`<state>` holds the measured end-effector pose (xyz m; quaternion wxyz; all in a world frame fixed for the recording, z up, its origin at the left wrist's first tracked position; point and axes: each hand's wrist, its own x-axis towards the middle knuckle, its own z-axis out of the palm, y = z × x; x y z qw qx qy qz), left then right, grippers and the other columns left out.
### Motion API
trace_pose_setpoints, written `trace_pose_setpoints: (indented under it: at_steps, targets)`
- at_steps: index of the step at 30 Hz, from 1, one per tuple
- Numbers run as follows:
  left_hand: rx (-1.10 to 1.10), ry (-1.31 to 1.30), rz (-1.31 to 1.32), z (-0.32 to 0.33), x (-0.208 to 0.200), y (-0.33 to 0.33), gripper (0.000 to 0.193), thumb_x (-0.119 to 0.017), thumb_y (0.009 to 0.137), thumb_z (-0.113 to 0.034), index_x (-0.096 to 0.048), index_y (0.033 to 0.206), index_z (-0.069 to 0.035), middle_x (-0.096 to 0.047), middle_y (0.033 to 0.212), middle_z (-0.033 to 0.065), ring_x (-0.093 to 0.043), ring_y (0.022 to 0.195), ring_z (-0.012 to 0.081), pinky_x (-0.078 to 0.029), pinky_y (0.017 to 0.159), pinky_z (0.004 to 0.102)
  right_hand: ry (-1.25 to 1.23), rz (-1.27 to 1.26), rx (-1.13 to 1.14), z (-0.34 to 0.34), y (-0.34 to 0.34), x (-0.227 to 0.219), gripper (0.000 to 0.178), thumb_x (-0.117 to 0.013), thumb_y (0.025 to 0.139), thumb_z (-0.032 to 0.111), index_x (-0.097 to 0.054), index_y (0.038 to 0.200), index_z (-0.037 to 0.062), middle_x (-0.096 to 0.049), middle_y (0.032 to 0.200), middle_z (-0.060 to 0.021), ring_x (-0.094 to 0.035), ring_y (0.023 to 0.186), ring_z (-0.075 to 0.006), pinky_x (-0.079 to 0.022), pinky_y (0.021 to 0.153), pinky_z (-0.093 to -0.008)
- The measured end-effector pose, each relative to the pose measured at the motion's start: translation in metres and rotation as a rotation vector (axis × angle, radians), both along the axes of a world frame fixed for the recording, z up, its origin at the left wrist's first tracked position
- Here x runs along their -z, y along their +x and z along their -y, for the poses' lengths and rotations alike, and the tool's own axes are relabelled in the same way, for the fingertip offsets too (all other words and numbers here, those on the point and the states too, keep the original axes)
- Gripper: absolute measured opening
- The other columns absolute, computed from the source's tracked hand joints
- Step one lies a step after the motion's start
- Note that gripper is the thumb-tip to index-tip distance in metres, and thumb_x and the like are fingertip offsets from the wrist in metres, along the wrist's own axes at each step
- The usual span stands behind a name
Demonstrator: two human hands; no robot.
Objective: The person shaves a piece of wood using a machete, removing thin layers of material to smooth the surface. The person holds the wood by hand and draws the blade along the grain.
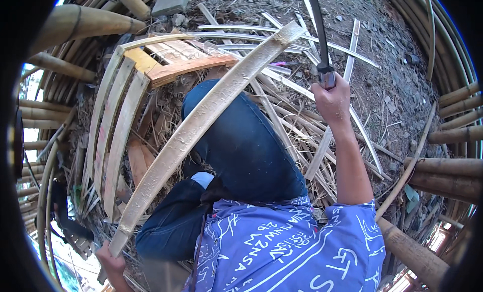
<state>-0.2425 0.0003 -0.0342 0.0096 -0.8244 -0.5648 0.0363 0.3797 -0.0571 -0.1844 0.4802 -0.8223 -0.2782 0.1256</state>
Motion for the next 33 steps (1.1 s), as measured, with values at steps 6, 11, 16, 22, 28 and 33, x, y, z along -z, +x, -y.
trace_pose_setpoints:
  at_steps: [6, 11, 16, 22, 28, 33]
  targets:
    - [-0.077, -0.082, -0.026, -0.003, -0.016, 0.0, 0.024, -0.055, 0.056, -0.018, -0.044, 0.067, 0.0, -0.041, 0.058, 0.0215, -0.039, 0.056, 0.0443, -0.03, 0.056, 0.0454, -0.217, 0.188, -0.132, 0.002, -0.026, -0.041, 0.011, -0.059, 0.072, 0.01, -0.059, 0.079, 0.0019, -0.056, 0.06, -0.011, -0.057, 0.056, -0.0182, -0.044, 0.056, -0.0332]
    - [0.048, 0.115, -0.066, 0.006, -0.029, -0.002, 0.027, -0.057, 0.057, -0.022, -0.044, 0.066, 0.0, -0.041, 0.058, 0.0203, -0.04, 0.056, 0.0444, -0.029, 0.054, 0.0463, -0.464, 0.418, -0.19, -0.012, -0.014, -0.021, 0.013, -0.057, 0.074, 0.013, -0.064, 0.084, 0.0074, -0.064, 0.075, -0.0198, -0.062, 0.074, -0.0402, -0.048, 0.069, -0.0475]
    - [0.038, 0.121, -0.056, 0.009, -0.025, -0.017, 0.025, -0.057, 0.057, -0.021, -0.044, 0.065, -0.001, -0.04, 0.056, 0.0204, -0.04, 0.055, 0.0446, -0.026, 0.053, 0.0471, -0.559, 0.373, 0.005, -0.003, 0.042, 0.013, 0.019, -0.057, 0.074, 0.018, -0.065, 0.085, 0.0055, -0.066, 0.078, -0.0216, -0.065, 0.077, -0.0392, -0.05, 0.072, -0.0458]
    - [-0.067, 0.146, 0.012, 0.017, -0.012, -0.025, 0.02, -0.053, 0.06, -0.016, -0.04, 0.063, -0.001, -0.036, 0.054, 0.0208, -0.038, 0.054, 0.0454, -0.024, 0.052, 0.0483, -0.551, 0.26, 0.063, 0.042, 0.062, 0.055, 0.022, -0.057, 0.068, 0.018, -0.062, 0.079, -0.0002, -0.063, 0.07, -0.0201, -0.062, 0.066, -0.0361, -0.047, 0.066, -0.043]
    - [-0.011, 0.047, -0.04, -0.003, -0.024, -0.014, 0.02, -0.054, 0.06, -0.016, -0.042, 0.064, -0.001, -0.039, 0.055, 0.0215, -0.039, 0.055, 0.0447, -0.025, 0.052, 0.0466, -0.243, 0.28, 0.059, 0.017, 0.002, 0.015, 0.017, -0.058, 0.07, 0.01, -0.062, 0.081, -0.0011, -0.058, 0.06, -0.0119, -0.054, 0.053, -0.0221, -0.043, 0.056, -0.0356]
    - [0.111, 0.159, -0.081, -0.005, -0.032, 0.009, 0.02, -0.056, 0.061, -0.017, -0.043, 0.062, -0.002, -0.038, 0.053, 0.0195, -0.039, 0.051, 0.0431, -0.024, 0.05, 0.0472, -0.204, 0.246, -0.118, -0.006, -0.028, -0.049, 0.019, -0.056, 0.072, 0.009, -0.063, 0.088, 0.0009, -0.059, 0.063, -0.0122, -0.055, 0.056, -0.0238, -0.045, 0.058, -0.0344]
